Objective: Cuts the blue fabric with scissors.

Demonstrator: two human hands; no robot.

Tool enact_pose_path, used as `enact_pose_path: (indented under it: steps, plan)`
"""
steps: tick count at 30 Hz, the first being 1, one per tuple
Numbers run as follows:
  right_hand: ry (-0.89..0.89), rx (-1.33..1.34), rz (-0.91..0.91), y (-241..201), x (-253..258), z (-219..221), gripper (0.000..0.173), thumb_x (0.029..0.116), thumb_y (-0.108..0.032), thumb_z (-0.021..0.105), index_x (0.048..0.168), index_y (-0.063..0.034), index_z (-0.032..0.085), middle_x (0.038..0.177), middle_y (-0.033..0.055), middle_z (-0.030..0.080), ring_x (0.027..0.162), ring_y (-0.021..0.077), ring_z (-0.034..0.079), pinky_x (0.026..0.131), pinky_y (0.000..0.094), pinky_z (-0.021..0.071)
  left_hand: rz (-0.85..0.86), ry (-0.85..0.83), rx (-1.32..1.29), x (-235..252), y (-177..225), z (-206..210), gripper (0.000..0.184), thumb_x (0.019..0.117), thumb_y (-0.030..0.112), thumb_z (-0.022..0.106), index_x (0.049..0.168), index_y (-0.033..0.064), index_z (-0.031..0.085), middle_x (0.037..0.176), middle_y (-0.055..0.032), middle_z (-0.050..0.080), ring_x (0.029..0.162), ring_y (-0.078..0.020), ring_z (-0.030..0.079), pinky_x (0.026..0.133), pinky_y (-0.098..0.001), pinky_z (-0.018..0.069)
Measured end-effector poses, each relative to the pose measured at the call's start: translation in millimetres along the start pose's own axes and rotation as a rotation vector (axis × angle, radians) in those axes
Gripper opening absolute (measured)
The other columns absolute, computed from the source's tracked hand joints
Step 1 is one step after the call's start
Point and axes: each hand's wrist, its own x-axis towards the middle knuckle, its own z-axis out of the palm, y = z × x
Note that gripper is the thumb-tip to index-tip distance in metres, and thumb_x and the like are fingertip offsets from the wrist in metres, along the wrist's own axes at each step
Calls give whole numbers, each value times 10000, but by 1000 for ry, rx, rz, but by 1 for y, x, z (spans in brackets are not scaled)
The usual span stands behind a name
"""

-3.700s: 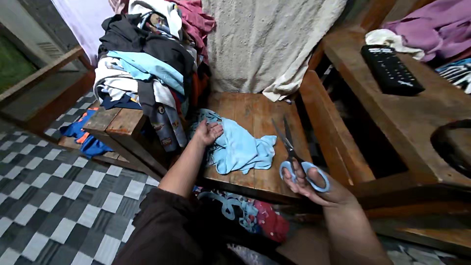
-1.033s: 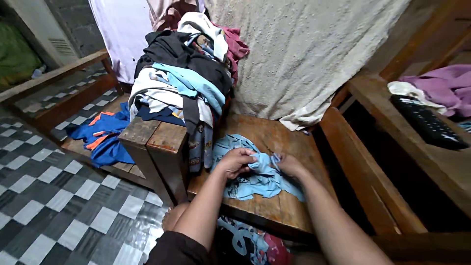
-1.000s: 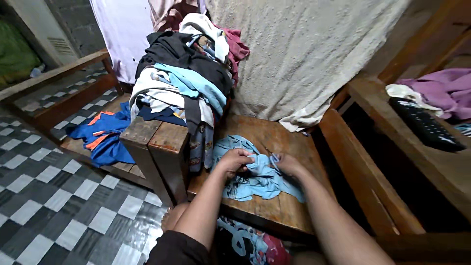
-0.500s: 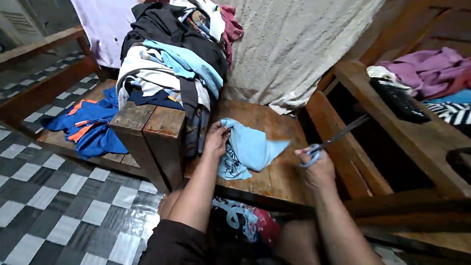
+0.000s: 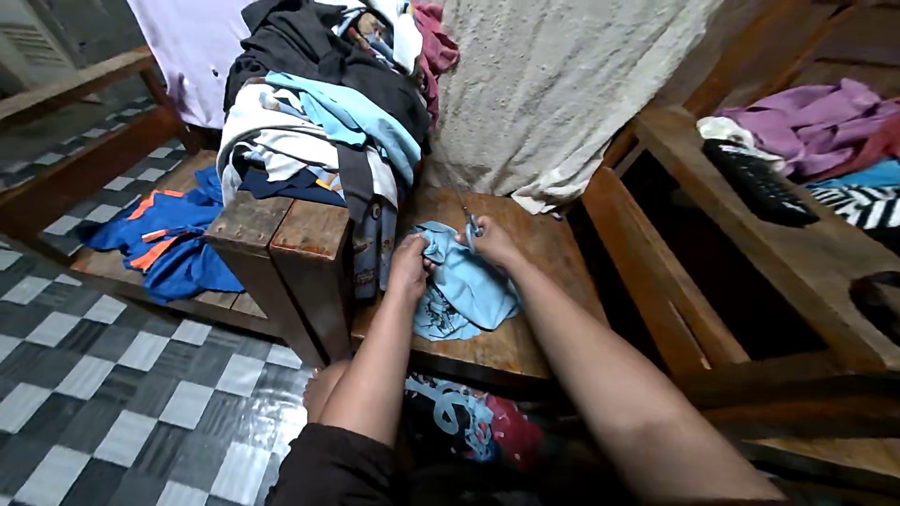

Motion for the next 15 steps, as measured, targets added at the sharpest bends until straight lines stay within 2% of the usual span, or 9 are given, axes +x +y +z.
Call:
enact_pose_path:
  steps: [2,4,6,9,12,15]
  plan:
    - [-36,-88,23,-3,18,11,551,934,-238,752,1318,55,486,1116,276,613,1017,377,603,911,551,474,-12,-21,72,1,2,0,139,1041,81,502,1152,24,564,798,-37,528,566,-80,480,529,-213,455]
    - [-95,-157,30,-1,35,22,575,927,-253,754,1335,55,491,1168,280,616,1079,389,607,953,562,472,-27,-69,160,0,5,0,144,1030,64,534,1159,4,557,827,-48,545,579,-81,487,537,-215,455]
    - [-138,-264,4,5,48,31,486,931,-201,712,1303,60,541,1187,280,625,1114,407,609,971,589,461,-27,-125,276,0,8,-2,179,1014,67,579,1176,-8,567,887,-56,565,632,-84,509,569,-222,458]
    - [-128,-319,-29,9,54,30,361,948,-170,661,1227,46,588,1126,268,634,1064,403,613,926,593,463,-44,-215,407,2,13,-5,224,990,75,624,1193,-4,573,926,-56,583,680,-83,527,603,-233,465]
    - [40,-136,-10,6,45,9,372,959,-148,664,1253,58,569,1117,260,636,1034,361,625,919,538,486,-113,-198,324,3,13,-4,238,1013,95,602,1228,8,549,891,-39,560,640,-72,511,590,-220,474]
    - [308,71,-65,4,7,-28,444,943,-135,709,1291,82,538,1111,244,658,980,305,649,890,488,518,-88,-53,132,3,12,-3,278,1054,126,541,1298,-2,502,951,-62,546,671,-84,519,615,-223,489]
